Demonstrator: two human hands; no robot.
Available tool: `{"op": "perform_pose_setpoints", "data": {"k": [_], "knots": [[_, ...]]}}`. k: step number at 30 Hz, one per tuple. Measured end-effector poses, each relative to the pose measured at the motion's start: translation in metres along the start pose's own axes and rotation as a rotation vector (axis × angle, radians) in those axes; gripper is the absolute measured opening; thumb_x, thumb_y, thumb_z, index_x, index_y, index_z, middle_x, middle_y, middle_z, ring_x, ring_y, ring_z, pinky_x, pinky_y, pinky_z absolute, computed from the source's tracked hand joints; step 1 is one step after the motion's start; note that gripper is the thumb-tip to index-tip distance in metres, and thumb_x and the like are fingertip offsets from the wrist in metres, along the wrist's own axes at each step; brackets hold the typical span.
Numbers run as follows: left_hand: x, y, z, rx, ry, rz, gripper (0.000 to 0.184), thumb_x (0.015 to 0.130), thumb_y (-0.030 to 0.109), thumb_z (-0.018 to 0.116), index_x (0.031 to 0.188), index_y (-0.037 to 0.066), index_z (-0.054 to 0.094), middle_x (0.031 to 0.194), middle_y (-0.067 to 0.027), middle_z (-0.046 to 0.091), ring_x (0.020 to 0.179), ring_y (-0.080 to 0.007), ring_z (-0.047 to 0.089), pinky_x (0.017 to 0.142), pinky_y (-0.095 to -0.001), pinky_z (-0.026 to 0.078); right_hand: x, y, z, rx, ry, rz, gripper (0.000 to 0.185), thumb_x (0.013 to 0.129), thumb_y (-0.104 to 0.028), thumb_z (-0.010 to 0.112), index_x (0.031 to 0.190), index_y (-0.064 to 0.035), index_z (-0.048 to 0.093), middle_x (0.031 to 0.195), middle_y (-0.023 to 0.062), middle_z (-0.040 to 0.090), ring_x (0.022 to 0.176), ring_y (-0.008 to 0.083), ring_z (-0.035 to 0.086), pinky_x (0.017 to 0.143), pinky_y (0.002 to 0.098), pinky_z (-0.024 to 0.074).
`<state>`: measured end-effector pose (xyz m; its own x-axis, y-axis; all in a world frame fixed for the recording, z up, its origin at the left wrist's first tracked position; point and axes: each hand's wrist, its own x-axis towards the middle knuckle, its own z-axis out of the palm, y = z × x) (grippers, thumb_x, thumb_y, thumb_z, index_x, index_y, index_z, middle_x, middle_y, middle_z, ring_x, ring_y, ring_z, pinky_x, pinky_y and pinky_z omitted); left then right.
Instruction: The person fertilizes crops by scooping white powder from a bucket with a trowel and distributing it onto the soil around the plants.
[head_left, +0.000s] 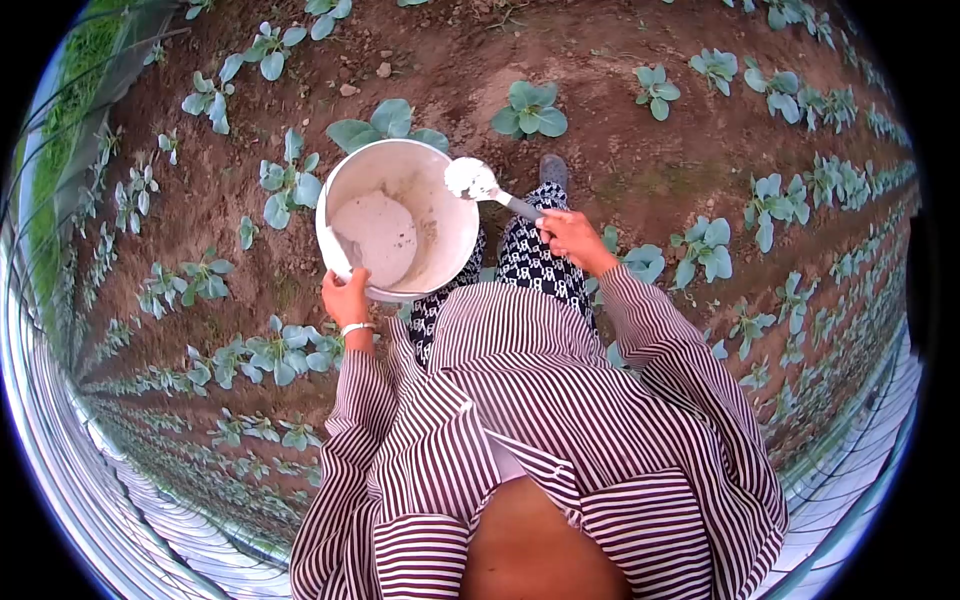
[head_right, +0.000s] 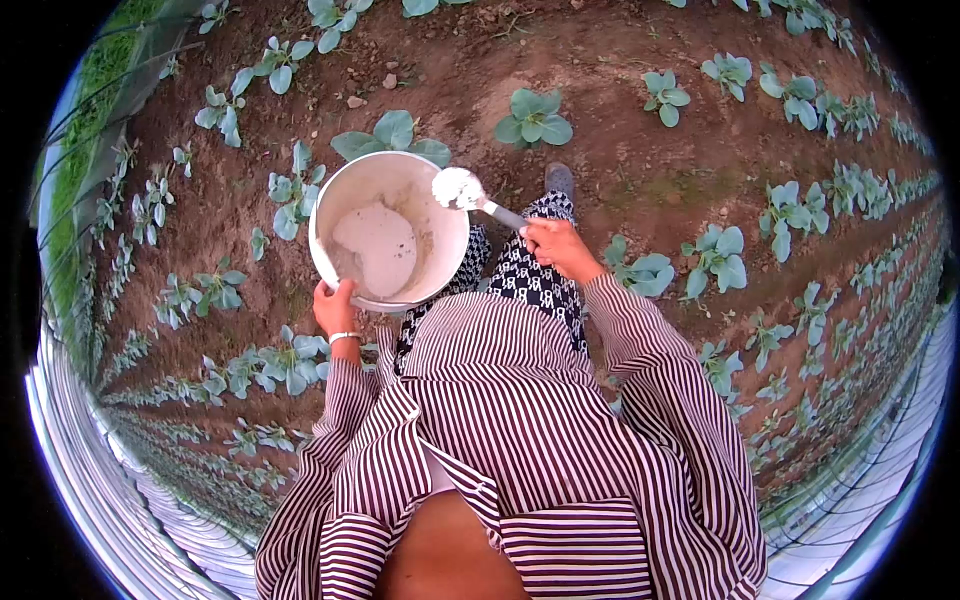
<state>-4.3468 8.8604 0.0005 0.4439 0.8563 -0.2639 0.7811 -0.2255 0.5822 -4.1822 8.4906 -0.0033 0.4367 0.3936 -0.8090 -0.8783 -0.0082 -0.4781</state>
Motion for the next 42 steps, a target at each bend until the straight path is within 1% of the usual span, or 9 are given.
{"op": "perform_pose_setpoints", "data": {"k": [4,8,9,11,13,16,20,37,42], "knots": [[-0.007,-0.024,-0.037,-0.141,-0.029,-0.207,0.041,0.065,0.018,0.068,0.098,-0.004,0.059,0.078,-0.005,0.059,0.057,-0.0132,0.053,0.044,-0.0259,0.044,0.039,0.003,-0.008,-0.19,0.17,-0.007,0.016,0.085,-0.015,0.056,0.075,-0.0018,0.056,0.062,0.0,0.05,0.044,0.0044,0.039,0.037,0.02,0.0307],[-0.026,-0.035,-0.062,-0.337,0.017,-0.407,0.034,0.068,0.016,0.065,0.097,0.0,0.057,0.084,-0.0052,0.057,0.065,-0.0138,0.054,0.044,-0.0264,0.043,0.098,0.002,-0.01,-0.25,0.225,-0.053,0.018,0.081,-0.02,0.06,0.079,-0.0016,0.062,0.061,0.0016,0.054,0.041,0.0067,0.044,0.036,0.0215,0.0316],[-0.032,-0.029,-0.068,-0.375,0.037,-0.462,0.033,0.069,0.016,0.064,0.097,0.0,0.057,0.085,-0.0053,0.057,0.066,-0.014,0.053,0.044,-0.0268,0.043,0.124,0.006,-0.017,-0.332,0.222,-0.05,0.024,0.08,-0.023,0.061,0.079,0.0006,0.064,0.063,0.0083,0.059,0.04,0.014,0.05,0.037,0.0284,0.0384],[-0.04,-0.025,-0.08,-0.406,0.024,-0.533,0.031,0.069,0.016,0.065,0.095,0.001,0.056,0.083,-0.0045,0.054,0.067,-0.0141,0.051,0.046,-0.0281,0.043,0.164,0.009,-0.022,-0.902,0.376,-0.083,0.019,0.081,-0.021,0.062,0.072,-0.0045,0.06,0.059,0.0033,0.057,0.041,0.0127,0.05,0.035,0.0278,0.0361],[-0.042,-0.032,-0.088,-0.477,0.07,-0.575,0.028,0.069,0.012,0.065,0.093,0.002,0.055,0.079,-0.0031,0.055,0.063,-0.0128,0.052,0.045,-0.0262,0.042,0.202,0.036,-0.051,-0.983,0.581,-0.123,0.019,0.081,-0.023,0.063,0.074,-0.0053,0.062,0.06,0.0037,0.059,0.043,0.0151,0.053,0.035,0.0293,0.0373],[-0.042,-0.061,-0.094,-0.518,0.098,-0.637,0.032,0.068,0.016,0.066,0.094,0.003,0.055,0.081,-0.0023,0.052,0.068,-0.0138,0.05,0.05,-0.03,0.043,0.202,0.055,-0.096,-0.829,0.649,-0.234,0.028,0.079,-0.026,0.062,0.08,0.002,0.064,0.07,0.0191,0.062,0.057,0.0223,0.062,0.044,0.0388,0.0451],[-0.031,-0.08,-0.095,-0.621,0.095,-0.666,0.035,0.066,0.022,0.066,0.094,0.003,0.054,0.083,-0.0048,0.05,0.072,-0.0178,0.048,0.054,-0.0366,0.044,0.096,-0.012,-0.04,-0.27,0.628,0.03,0.013,0.082,-0.013,0.06,0.086,-0.0006,0.06,0.062,0.0041,0.053,0.045,0.0109,0.045,0.035,0.0242,0.0322],[0.029,-0.054,-0.099,-0.491,-0.014,-0.466,0.044,0.063,0.024,0.067,0.099,0.004,0.054,0.082,-0.0025,0.048,0.073,-0.0152,0.046,0.056,-0.0336,0.041,0.049,0.01,-0.013,0.051,0.504,-0.145,0.015,0.084,-0.015,0.06,0.087,-0.001,0.057,0.064,0.0022,0.05,0.043,0.0055,0.038,0.035,0.0202,0.0268],[0.043,-0.035,-0.094,-0.527,-0.02,-0.414,0.041,0.065,0.019,0.066,0.099,-0.001,0.054,0.079,-0.0043,0.049,0.06,-0.015,0.047,0.043,-0.0283,0.038,0.029,0.02,-0.012,0.076,0.539,-0.108,0.017,0.084,-0.016,0.059,0.09,-0.0008,0.058,0.064,0.0022,0.05,0.043,0.0051,0.037,0.036,0.0207,0.0268]]}}
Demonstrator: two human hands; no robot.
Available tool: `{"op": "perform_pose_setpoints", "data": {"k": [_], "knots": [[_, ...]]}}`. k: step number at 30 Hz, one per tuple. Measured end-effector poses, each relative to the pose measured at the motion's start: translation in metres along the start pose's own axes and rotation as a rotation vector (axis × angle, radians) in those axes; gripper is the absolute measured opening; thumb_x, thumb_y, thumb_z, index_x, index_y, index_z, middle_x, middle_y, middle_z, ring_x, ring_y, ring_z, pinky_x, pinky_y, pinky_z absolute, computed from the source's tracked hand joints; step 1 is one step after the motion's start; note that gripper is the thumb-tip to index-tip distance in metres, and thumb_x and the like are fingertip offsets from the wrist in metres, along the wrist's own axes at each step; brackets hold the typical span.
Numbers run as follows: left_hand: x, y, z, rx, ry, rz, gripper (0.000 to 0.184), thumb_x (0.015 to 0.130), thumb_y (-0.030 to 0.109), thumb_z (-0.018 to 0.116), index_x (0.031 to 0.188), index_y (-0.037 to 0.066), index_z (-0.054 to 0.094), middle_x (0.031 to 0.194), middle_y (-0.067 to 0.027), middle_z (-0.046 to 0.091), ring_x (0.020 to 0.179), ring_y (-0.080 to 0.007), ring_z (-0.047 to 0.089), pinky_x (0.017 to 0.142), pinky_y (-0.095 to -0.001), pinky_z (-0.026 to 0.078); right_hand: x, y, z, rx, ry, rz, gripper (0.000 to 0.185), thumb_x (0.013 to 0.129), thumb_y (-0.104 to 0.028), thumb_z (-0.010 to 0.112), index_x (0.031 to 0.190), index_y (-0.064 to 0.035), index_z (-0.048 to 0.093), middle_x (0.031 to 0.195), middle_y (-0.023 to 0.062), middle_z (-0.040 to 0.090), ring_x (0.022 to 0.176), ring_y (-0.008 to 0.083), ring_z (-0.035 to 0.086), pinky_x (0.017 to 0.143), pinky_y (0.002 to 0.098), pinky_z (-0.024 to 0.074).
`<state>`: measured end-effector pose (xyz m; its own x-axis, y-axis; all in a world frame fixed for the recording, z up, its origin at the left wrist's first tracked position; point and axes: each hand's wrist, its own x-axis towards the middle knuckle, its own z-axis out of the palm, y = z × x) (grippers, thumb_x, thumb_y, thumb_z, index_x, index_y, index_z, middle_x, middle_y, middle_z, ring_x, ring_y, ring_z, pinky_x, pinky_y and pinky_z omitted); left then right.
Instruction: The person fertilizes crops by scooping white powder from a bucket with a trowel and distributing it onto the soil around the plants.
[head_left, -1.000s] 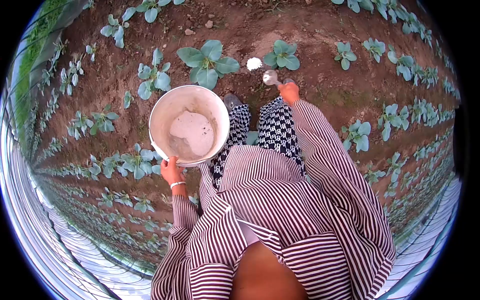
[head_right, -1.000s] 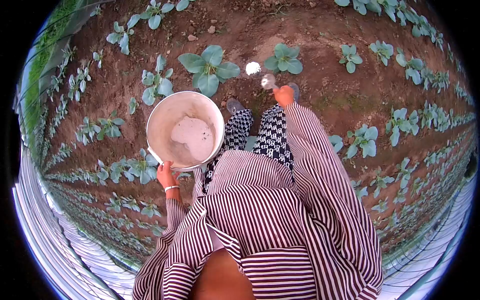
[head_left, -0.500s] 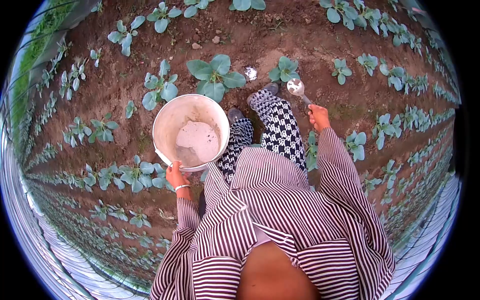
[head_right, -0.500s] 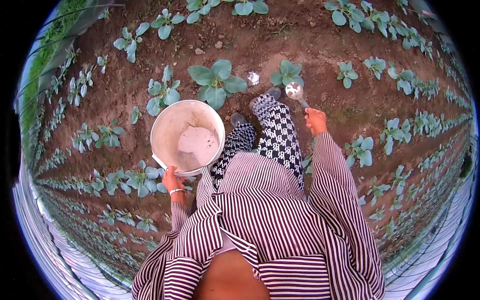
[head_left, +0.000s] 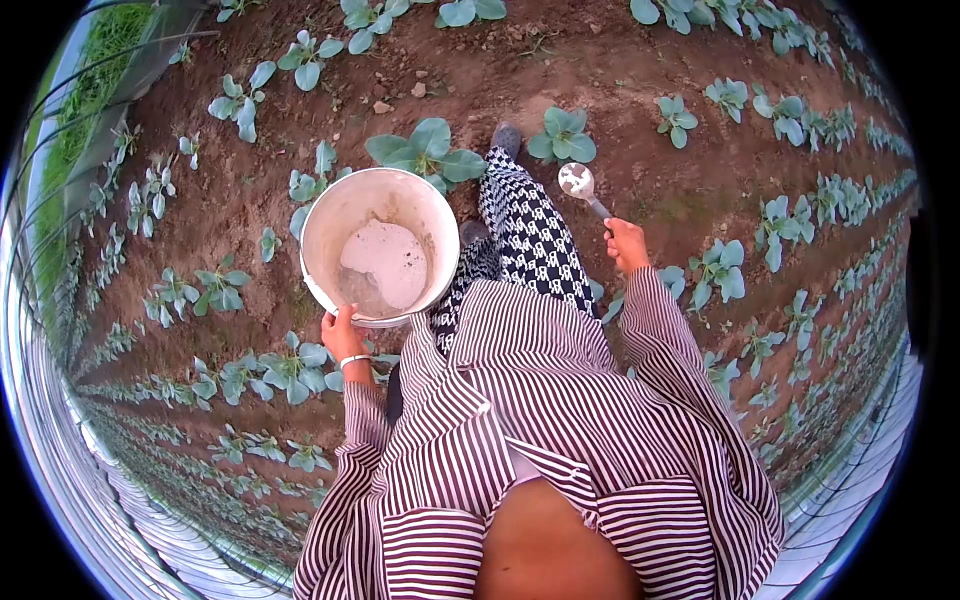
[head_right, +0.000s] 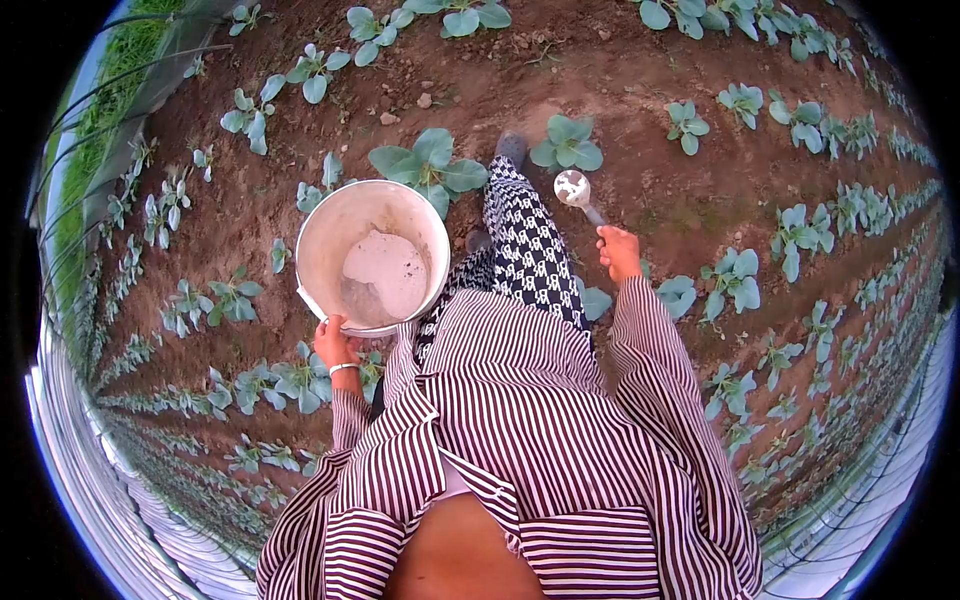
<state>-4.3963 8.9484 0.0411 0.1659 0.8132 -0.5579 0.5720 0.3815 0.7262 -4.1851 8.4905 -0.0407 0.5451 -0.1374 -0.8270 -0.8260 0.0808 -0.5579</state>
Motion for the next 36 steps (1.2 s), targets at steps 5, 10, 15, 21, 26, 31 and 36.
{"op": "perform_pose_setpoints", "data": {"k": [5,10,15,21,26,31,36], "knots": [[0.003,0.012,0.01,-0.02,-0.064,0.046,0.033,0.068,0.018,0.065,0.094,0.001,0.054,0.074,-0.0018,0.049,0.055,-0.013,0.048,0.04,-0.0269,0.037,-0.031,-0.033,0.008,0.026,-0.139,-0.071,0.018,0.085,-0.015,0.058,0.095,-0.0004,0.056,0.065,0.001,0.049,0.044,0.0033,0.035,0.036,0.0184,0.0258],[-0.01,0.025,0.039,0.0,-0.07,0.104,0.041,0.067,0.011,0.067,0.103,-0.004,0.055,0.081,-0.0046,0.056,0.06,-0.0125,0.053,0.043,-0.0247,0.042,-0.051,-0.078,0.06,-0.07,-0.384,-0.053,0.037,0.088,-0.012,0.056,0.121,0.005,0.05,0.065,-0.0002,0.049,0.043,0.0019,0.034,0.037,0.0167,0.0255],[-0.015,0.019,0.062,0.303,-0.079,0.314,0.05,0.065,0.008,0.07,0.111,-0.004,0.055,0.083,-0.004,0.058,0.064,-0.0099,0.054,0.048,-0.0225,0.045,-0.044,-0.082,0.132,-0.442,-0.704,0.069,0.021,0.087,-0.016,0.056,0.099,0.0003,0.061,0.062,-0.0018,0.049,0.043,0.0028,0.035,0.037,0.0196,0.0281],[-0.068,0.063,0.072,0.404,-0.1,0.424,0.056,0.063,0.008,0.07,0.114,-0.006,0.054,0.094,-0.0056,0.058,0.076,-0.0102,0.055,0.066,-0.0239,0.047,-0.002,-0.012,0.208,-1.01,-0.572,-0.074,0.031,0.081,-0.026,0.061,0.073,0.0034,0.061,0.062,0.0095,0.059,0.046,0.0155,0.053,0.041,0.0292,0.0411],[-0.105,0.1,0.072,0.513,-0.145,0.46,0.059,0.06,0.012,0.071,0.115,-0.002,0.055,0.099,-0.0081,0.056,0.081,-0.0144,0.057,0.074,-0.0267,0.048,0.035,0.052,0.235,-1.112,-0.515,-0.528,0.039,0.083,-0.031,0.057,0.074,0.0063,0.063,0.065,0.022,0.061,0.062,0.0331,0.062,0.059,0.0416,0.0482],[-0.076,0.101,0.047,0.546,-0.177,0.474,0.059,0.059,0.014,0.071,0.115,-0.002,0.055,0.098,-0.0085,0.057,0.081,-0.0154,0.057,0.075,-0.0282,0.048,0.018,0.039,0.249,-1.01,-0.509,-0.475,0.025,0.085,-0.023,0.06,0.08,0.0001,0.066,0.059,0.0105,0.058,0.049,0.0195,0.055,0.047,0.0336,0.0439],[-0.004,0.098,0.007,0.532,-0.201,0.486,0.059,0.06,0.015,0.073,0.114,-0.002,0.056,0.097,-0.0083,0.058,0.081,-0.0147,0.057,0.075,-0.0274,0.048,-0.019,0.035,0.274,-0.838,-0.667,-0.282,0.023,0.085,-0.021,0.061,0.095,-0.0016,0.067,0.058,0.0007,0.052,0.047,0.0079,0.045,0.041,0.0245,0.0368]]}}
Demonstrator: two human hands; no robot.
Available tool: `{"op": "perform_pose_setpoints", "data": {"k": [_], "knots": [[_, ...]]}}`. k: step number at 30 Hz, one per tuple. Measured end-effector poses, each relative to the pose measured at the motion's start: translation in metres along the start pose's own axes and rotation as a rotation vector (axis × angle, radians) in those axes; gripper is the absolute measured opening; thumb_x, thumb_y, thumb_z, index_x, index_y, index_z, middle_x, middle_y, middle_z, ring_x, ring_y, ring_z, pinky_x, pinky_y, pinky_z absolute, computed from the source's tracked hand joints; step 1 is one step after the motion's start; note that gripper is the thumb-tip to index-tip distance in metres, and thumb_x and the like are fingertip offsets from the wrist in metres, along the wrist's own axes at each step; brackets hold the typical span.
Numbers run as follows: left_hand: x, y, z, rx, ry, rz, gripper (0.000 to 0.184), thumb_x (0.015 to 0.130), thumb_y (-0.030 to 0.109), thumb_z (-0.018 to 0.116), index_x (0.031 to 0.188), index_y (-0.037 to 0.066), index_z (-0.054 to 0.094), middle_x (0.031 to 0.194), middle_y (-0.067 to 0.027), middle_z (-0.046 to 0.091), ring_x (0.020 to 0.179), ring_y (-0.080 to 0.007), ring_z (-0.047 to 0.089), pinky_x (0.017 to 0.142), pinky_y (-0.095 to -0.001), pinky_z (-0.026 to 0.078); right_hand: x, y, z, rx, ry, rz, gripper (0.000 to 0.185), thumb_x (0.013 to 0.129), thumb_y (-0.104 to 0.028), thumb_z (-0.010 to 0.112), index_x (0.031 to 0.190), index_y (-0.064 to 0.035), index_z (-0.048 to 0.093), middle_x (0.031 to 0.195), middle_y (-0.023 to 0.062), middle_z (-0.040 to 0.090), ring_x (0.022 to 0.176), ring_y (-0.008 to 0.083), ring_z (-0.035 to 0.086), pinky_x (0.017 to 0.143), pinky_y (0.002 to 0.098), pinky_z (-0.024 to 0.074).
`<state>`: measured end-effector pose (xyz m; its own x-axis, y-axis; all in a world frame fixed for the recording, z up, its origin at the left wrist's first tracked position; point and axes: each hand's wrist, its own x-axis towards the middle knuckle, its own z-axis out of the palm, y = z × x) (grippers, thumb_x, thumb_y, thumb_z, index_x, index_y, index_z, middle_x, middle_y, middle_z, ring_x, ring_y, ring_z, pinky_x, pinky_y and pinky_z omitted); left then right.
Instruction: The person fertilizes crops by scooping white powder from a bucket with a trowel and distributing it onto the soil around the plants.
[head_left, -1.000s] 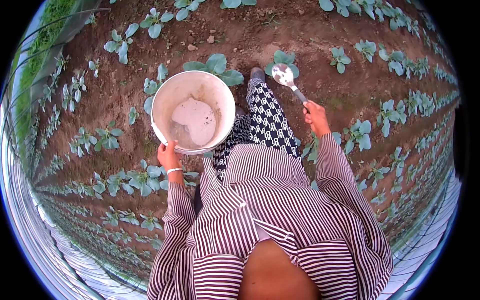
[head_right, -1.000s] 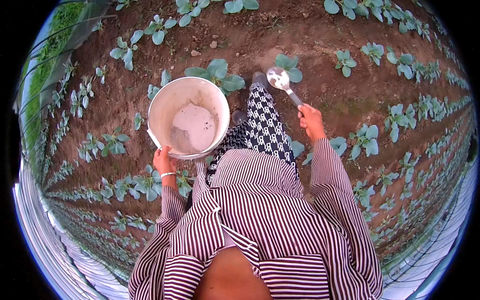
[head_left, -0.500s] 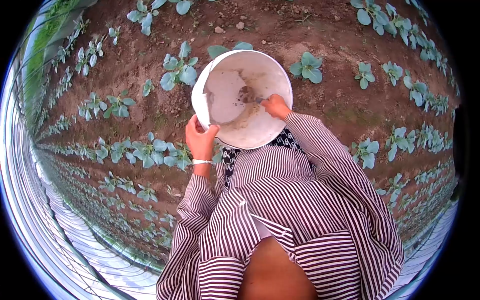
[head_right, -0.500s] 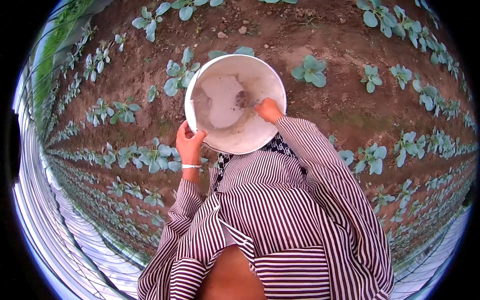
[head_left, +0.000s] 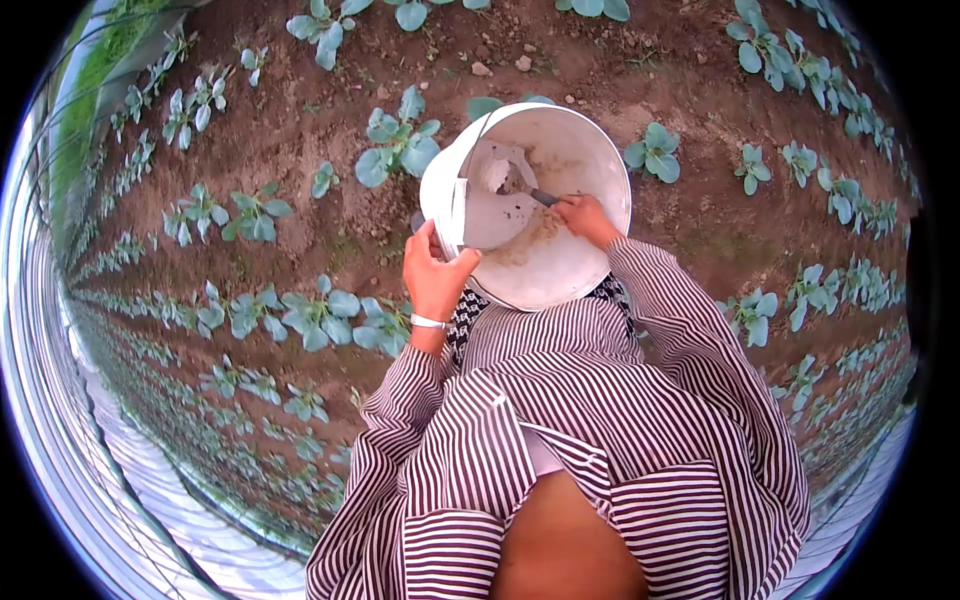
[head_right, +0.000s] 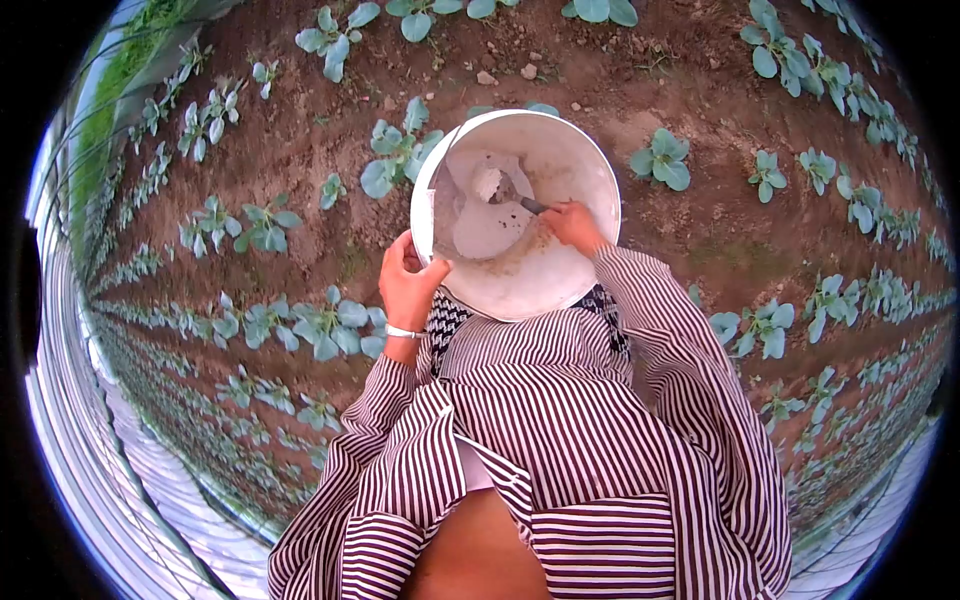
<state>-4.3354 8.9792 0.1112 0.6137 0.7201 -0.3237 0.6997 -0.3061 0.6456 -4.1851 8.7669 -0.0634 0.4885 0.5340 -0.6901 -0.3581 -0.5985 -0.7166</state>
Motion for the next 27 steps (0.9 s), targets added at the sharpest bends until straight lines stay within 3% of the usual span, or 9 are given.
{"op": "perform_pose_setpoints", "data": {"k": [3,6,8,11,17,21,22,23,27], "knots": [[0.037,-0.05,-0.028,-0.068,-0.015,0.042,0.06,0.06,0.016,0.074,0.115,-0.003,0.056,0.097,-0.0092,0.057,0.08,-0.0153,0.057,0.074,-0.0279,0.047,-0.009,-0.034,0.038,0.105,0.02,0.094,0.028,0.087,-0.017,0.059,0.108,0.0007,0.062,0.061,-0.0004,0.052,0.046,0.0064,0.041,0.041,0.0216,0.0343],[0.06,-0.094,-0.056,-0.059,-0.049,0.03,0.064,0.059,0.018,0.074,0.115,-0.005,0.054,0.099,-0.011,0.056,0.083,-0.0172,0.057,0.076,-0.0293,0.048,-0.029,-0.066,0.087,0.377,0.086,0.173,0.022,0.087,-0.016,0.058,0.098,0.0031,0.063,0.061,0.0001,0.05,0.045,0.0056,0.038,0.039,0.0221,0.0298],[0.071,-0.121,-0.077,-0.003,-0.047,0.049,0.066,0.058,0.021,0.075,0.115,-0.006,0.054,0.1,-0.0127,0.056,0.086,-0.0195,0.057,0.077,-0.0313,0.047,-0.038,-0.076,0.12,0.476,0.046,0.178,0.025,0.087,-0.014,0.058,0.104,0.0036,0.061,0.063,-0.0004,0.05,0.046,0.0051,0.037,0.039,0.0212,0.0285],[0.089,-0.16,-0.106,0.091,-0.014,0.051,0.07,0.058,0.024,0.074,0.116,-0.008,0.052,0.102,-0.0155,0.056,0.088,-0.0237,0.057,0.08,-0.0338,0.047,-0.052,-0.08,0.163,0.669,0.014,0.21,0.035,0.087,-0.013,0.058,0.118,0.0042,0.055,0.065,-0.0003,0.05,0.045,0.0048,0.036,0.04,0.0202,0.0277],[0.12,-0.245,-0.144,0.211,0.085,-0.111,0.075,0.059,0.032,0.072,0.118,-0.01,0.052,0.107,-0.0195,0.057,0.092,-0.0258,0.057,0.082,-0.0345,0.046,-0.066,-0.06,0.211,0.886,0.039,0.259,0.041,0.088,-0.011,0.057,0.123,0.0065,0.048,0.066,0.0016,0.052,0.043,0.0039,0.036,0.038,0.0191,0.0294],[0.12,-0.315,-0.171,0.242,0.176,-0.123,0.066,0.061,0.027,0.071,0.113,-0.009,0.054,0.092,-0.0132,0.061,0.079,-0.0224,0.059,0.076,-0.0334,0.049,-0.053,-0.044,0.215,0.856,0.126,0.297,0.032,0.088,-0.009,0.056,0.116,0.0052,0.052,0.066,0.0011,0.052,0.043,0.0031,0.036,0.037,0.019,0.0305],[0.121,-0.35,-0.175,0.196,0.202,-0.1,0.055,0.064,0.021,0.069,0.108,-0.008,0.056,0.084,-0.0084,0.062,0.069,-0.0172,0.058,0.063,-0.0299,0.05,-0.045,-0.041,0.217,0.796,0.191,0.306,0.026,0.088,-0.009,0.055,0.11,0.004,0.055,0.065,0.0004,0.051,0.043,0.0025,0.036,0.036,0.0189,0.0289],[0.117,-0.364,-0.186,0.156,0.197,-0.139,0.052,0.065,0.019,0.069,0.108,-0.007,0.056,0.083,-0.0077,0.061,0.067,-0.0155,0.057,0.06,-0.0285,0.049,-0.036,-0.036,0.219,0.802,0.234,0.299,0.018,0.087,-0.01,0.056,0.1,0.0029,0.057,0.064,0.0005,0.051,0.042,0.003,0.036,0.035,0.0194,0.0283],[0.091,-0.347,-0.221,-0.101,0.166,-0.322,0.044,0.068,0.014,0.066,0.107,-0.005,0.056,0.083,-0.0056,0.06,0.063,-0.0114,0.056,0.049,-0.0236,0.046,0.012,-0.028,0.215,0.746,0.249,0.242,0.013,0.084,-0.012,0.058,0.084,0.0005,0.057,0.064,0.0018,0.052,0.043,0.0052,0.04,0.035,0.0201,0.0303]]}}
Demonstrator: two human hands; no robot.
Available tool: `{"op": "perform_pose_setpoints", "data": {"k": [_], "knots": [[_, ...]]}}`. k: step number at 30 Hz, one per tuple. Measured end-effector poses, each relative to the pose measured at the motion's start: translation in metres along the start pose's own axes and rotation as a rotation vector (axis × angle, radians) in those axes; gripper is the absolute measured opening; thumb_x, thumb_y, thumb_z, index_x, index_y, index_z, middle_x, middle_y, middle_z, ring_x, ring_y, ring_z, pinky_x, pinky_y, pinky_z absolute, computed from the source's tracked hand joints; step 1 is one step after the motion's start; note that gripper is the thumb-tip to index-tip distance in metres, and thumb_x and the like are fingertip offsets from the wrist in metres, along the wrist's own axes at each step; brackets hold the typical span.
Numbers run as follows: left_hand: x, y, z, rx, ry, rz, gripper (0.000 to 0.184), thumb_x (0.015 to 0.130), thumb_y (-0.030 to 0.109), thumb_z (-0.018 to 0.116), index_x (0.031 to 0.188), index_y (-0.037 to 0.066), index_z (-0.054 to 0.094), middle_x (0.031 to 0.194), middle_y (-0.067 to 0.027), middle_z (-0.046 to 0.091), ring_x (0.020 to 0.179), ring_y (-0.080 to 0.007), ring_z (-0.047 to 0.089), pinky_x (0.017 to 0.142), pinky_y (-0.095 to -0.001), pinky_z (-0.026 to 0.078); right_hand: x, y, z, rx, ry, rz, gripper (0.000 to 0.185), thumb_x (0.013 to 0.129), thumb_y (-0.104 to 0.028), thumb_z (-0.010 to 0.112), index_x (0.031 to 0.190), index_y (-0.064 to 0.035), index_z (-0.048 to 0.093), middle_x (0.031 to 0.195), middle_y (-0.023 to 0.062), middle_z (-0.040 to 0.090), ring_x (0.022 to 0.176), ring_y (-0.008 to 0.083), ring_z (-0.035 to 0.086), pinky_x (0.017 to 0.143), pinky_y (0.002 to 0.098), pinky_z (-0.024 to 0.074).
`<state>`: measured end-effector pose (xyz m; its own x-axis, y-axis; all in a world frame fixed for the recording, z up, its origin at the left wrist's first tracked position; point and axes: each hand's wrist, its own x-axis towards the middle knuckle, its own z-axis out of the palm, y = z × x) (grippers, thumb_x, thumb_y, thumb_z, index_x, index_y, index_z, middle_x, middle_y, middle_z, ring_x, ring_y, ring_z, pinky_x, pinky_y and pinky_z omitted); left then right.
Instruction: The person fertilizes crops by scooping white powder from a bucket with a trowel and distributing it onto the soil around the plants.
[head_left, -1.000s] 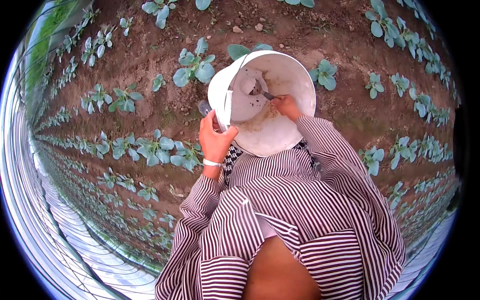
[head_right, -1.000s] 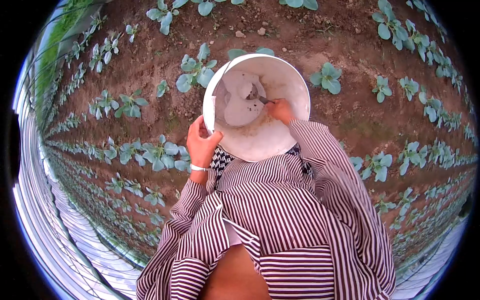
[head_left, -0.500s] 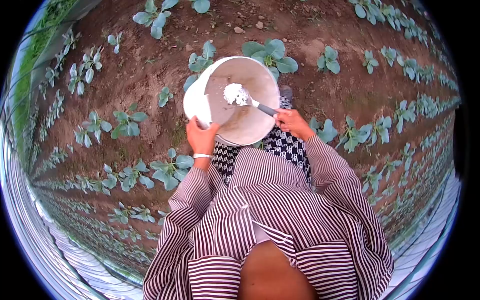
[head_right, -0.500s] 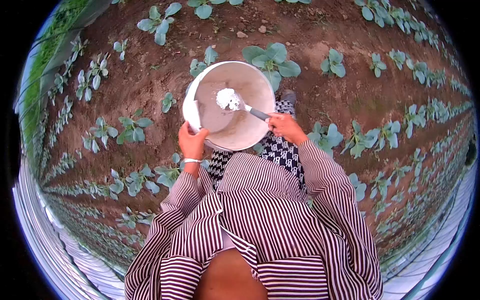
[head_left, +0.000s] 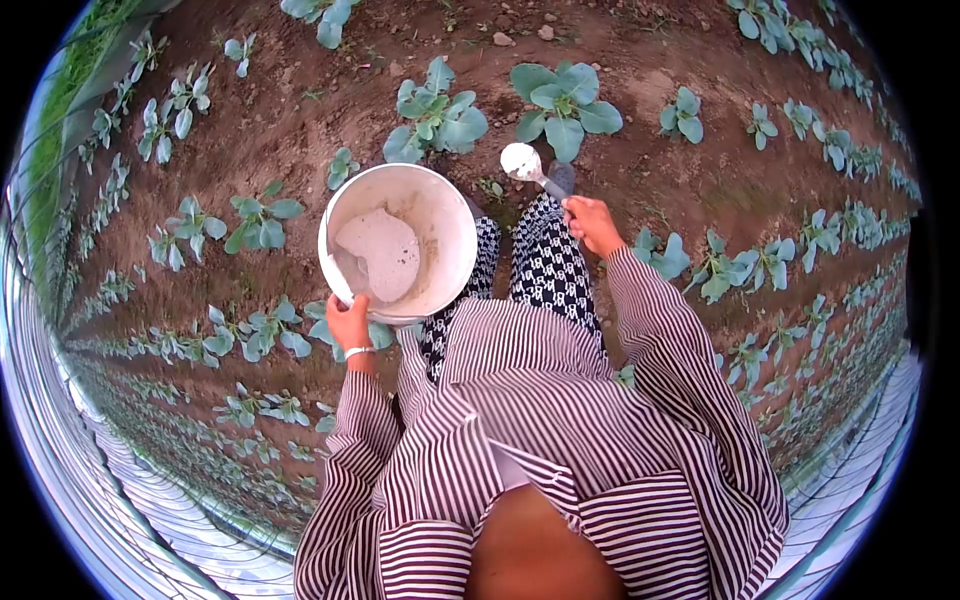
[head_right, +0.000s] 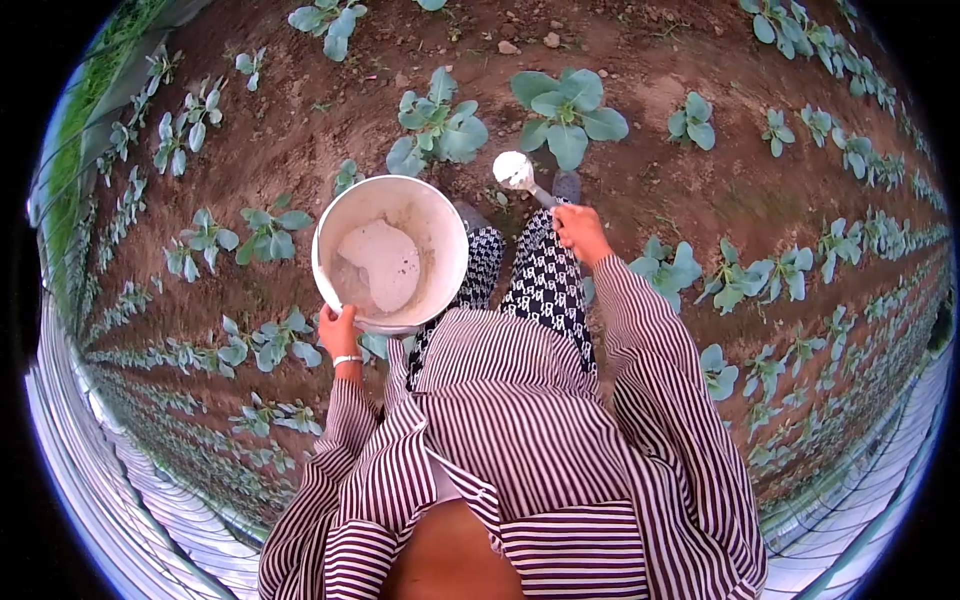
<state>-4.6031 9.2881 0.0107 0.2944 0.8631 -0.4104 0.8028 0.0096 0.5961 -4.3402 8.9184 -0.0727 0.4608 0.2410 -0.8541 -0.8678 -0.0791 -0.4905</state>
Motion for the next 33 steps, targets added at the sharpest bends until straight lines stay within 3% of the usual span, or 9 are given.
{"op": "perform_pose_setpoints", "data": {"k": [4,6,8,10,11,14,18,27,33], "knots": [[-0.018,-0.01,-0.026,-0.178,0.033,-0.217,0.043,0.068,0.014,0.066,0.106,-0.003,0.055,0.089,-0.0056,0.058,0.07,-0.014,0.057,0.051,-0.0265,0.046,0.087,0.02,0.0,-0.152,0.196,0.003,0.016,0.082,-0.016,0.061,0.078,-0.0009,0.059,0.061,0.0044,0.053,0.045,0.0084,0.047,0.035,0.0216,0.0331],[-0.02,-0.004,-0.034,-0.218,0.039,-0.316,0.043,0.068,0.016,0.066,0.105,-0.002,0.055,0.089,-0.0054,0.057,0.072,-0.0145,0.055,0.052,-0.029,0.046,0.145,0.054,-0.026,-0.494,0.357,0.008,0.014,0.083,-0.015,0.06,0.08,-0.0011,0.056,0.061,0.004,0.051,0.043,0.0086,0.042,0.033,0.0223,0.0293],[-0.023,0.003,-0.042,-0.323,0.051,-0.375,0.034,0.067,0.011,0.065,0.097,-0.001,0.055,0.08,-0.0023,0.053,0.064,-0.0122,0.052,0.046,-0.026,0.043,0.133,0.056,-0.027,-0.549,0.436,0.038,0.015,0.083,-0.015,0.059,0.08,-0.0007,0.056,0.061,0.0047,0.052,0.043,0.0095,0.043,0.033,0.0231,0.03],[-0.022,-0.006,-0.049,-0.377,0.062,-0.411,0.033,0.067,0.012,0.065,0.096,-0.001,0.055,0.079,-0.0023,0.052,0.064,-0.0129,0.051,0.046,-0.0273,0.044,0.058,0.005,0.001,-0.311,0.424,0.064,0.017,0.082,-0.016,0.06,0.078,0.0004,0.059,0.062,0.0063,0.055,0.046,0.011,0.049,0.035,0.0242,0.0353],[-0.021,-0.01,-0.051,-0.421,0.062,-0.402,0.032,0.067,0.013,0.064,0.095,0.0,0.055,0.079,-0.0026,0.051,0.065,-0.0141,0.05,0.047,-0.0301,0.044,0.042,-0.002,0.005,-0.181,0.428,0.038,0.014,0.083,-0.014,0.06,0.081,-0.0002,0.058,0.063,0.0057,0.054,0.045,0.0101,0.045,0.035,0.0234,0.0329],[-0.019,-0.019,-0.051,-0.455,0.054,-0.446,0.034,0.067,0.013,0.064,0.097,0.0,0.054,0.082,-0.0029,0.052,0.068,-0.0148,0.051,0.049,-0.0312,0.045,0.016,-0.015,-0.016,-0.079,0.339,0.022,0.013,0.083,-0.013,0.06,0.083,-0.0009,0.056,0.063,0.0047,0.052,0.044,0.0081,0.041,0.034,0.0223,0.0297],[-0.012,-0.036,-0.049,-0.497,0.018,-0.453,0.037,0.068,0.013,0.065,0.1,0.0,0.053,0.084,-0.0023,0.052,0.071,-0.0137,0.051,0.053,-0.0301,0.044,-0.016,-0.025,-0.032,0.021,0.388,0.059,0.014,0.083,-0.013,0.06,0.085,-0.0012,0.052,0.064,0.0042,0.05,0.044,0.0062,0.038,0.035,0.0212,0.0266],[-0.012,-0.023,-0.042,-0.566,0.015,-0.365,0.044,0.068,0.01,0.066,0.108,-0.001,0.05,0.087,-0.0028,0.053,0.074,-0.014,0.053,0.053,-0.0293,0.044,-0.026,-0.008,-0.054,0.327,0.347,0.273,0.016,0.086,-0.015,0.058,0.092,-0.002,0.049,0.067,0.0026,0.047,0.046,0.0052,0.034,0.037,0.0195,0.0248],[-0.014,-0.017,-0.039,-0.613,0.033,-0.407,0.041,0.069,0.009,0.064,0.106,0.0,0.05,0.089,-0.0043,0.053,0.074,-0.0149,0.053,0.053,-0.0296,0.045,-0.036,-0.027,-0.028,0.436,0.275,0.251,0.022,0.087,-0.015,0.056,0.098,0.0031,0.05,0.068,0.0025,0.046,0.047,0.0047,0.033,0.038,0.0197,0.025]]}}
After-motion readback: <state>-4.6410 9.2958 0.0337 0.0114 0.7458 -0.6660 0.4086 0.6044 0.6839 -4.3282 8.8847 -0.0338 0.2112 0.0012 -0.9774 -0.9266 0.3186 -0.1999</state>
